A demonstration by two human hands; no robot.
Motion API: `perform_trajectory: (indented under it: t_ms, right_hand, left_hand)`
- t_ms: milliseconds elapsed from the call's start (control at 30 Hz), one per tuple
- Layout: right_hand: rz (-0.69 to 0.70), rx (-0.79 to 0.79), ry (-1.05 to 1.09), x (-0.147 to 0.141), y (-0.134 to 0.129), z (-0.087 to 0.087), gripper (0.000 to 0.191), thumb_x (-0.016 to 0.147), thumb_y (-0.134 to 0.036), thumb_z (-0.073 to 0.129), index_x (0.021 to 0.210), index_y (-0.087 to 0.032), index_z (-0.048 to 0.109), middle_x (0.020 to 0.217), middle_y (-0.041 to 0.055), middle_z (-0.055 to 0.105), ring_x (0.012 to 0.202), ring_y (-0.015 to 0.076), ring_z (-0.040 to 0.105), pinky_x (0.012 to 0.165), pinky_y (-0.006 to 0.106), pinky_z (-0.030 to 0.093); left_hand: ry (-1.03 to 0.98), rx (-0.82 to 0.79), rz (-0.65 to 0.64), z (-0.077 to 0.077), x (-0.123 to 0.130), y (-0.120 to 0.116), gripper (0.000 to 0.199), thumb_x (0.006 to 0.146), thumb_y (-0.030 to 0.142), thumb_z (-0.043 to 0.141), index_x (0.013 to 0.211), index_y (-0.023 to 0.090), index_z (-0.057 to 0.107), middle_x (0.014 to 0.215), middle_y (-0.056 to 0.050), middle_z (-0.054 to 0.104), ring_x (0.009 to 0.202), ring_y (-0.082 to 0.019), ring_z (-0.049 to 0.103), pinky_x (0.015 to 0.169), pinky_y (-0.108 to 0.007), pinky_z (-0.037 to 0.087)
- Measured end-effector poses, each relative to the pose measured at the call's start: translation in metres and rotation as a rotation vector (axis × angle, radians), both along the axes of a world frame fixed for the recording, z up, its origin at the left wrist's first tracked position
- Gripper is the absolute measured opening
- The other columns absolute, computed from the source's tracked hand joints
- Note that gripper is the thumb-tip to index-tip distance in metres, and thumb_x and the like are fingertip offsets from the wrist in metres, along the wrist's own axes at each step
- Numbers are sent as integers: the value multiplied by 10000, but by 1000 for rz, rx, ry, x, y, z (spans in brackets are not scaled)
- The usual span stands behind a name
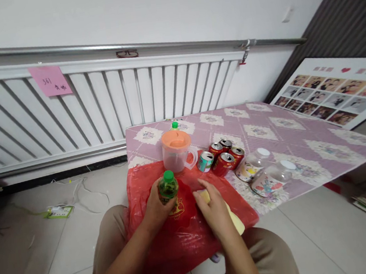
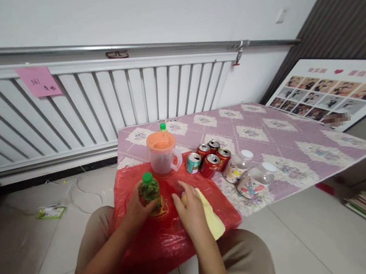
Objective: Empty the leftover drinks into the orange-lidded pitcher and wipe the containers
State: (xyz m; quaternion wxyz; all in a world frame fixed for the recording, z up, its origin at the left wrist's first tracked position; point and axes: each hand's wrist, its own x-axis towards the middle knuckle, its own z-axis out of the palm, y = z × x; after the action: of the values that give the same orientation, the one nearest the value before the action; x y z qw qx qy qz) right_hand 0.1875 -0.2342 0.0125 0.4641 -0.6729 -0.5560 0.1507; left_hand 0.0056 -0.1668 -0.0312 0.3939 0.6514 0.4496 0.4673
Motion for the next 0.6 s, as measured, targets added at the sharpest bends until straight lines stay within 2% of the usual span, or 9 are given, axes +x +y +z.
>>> perform_trajectory:
  t_ms: [67,133,267,433,600]
  right_hand:
    - [-86,-97,-163,23,-14,-16,513,833,-449,565,1271,-185,604,1250,155,657,1200,341,567,1016,552,423]
    - [-191,-266,-295,40,-26,-32,564,806,-441,574,1313,-192,591,1253,170,649,1195,373,563,969,571,437]
    - [-195,-453,-428,54,-45,-54,638,773,-451,609,1374,-247,547,1355,158,602,1264,390,518,963,593,426]
    - [-173,-452,-467,53,-56,-71,694,762,-453,619,1422,-283,485,1465,128,520,1307,391,480,964,598,423]
    - [-181,-305,-403,63,-57,-88,502,811,-391,517,1266,-199,607,1357,164,596,1208,351,573,979,530,457]
  left_hand:
    - [8,16,8,-1,0,0,715,730,231,744,1363,209,411,1346,-119,565,1237,-258,573,1083,-453,438]
    - [5,25,12,0,1,0,702,723,231,751,1346,208,429,1326,-114,579,1217,-256,585,1069,-450,448]
    - [-6,6,11,5,1,0,713,711,241,759,1341,220,426,1310,-99,591,1196,-249,600,1050,-439,464]
    - [4,28,12,9,1,-1,677,718,230,737,1327,215,441,1316,-94,587,1205,-242,592,1057,-422,457]
    - [11,44,4,7,0,0,684,716,204,730,1333,211,434,1317,-97,585,1208,-244,587,1064,-434,448]
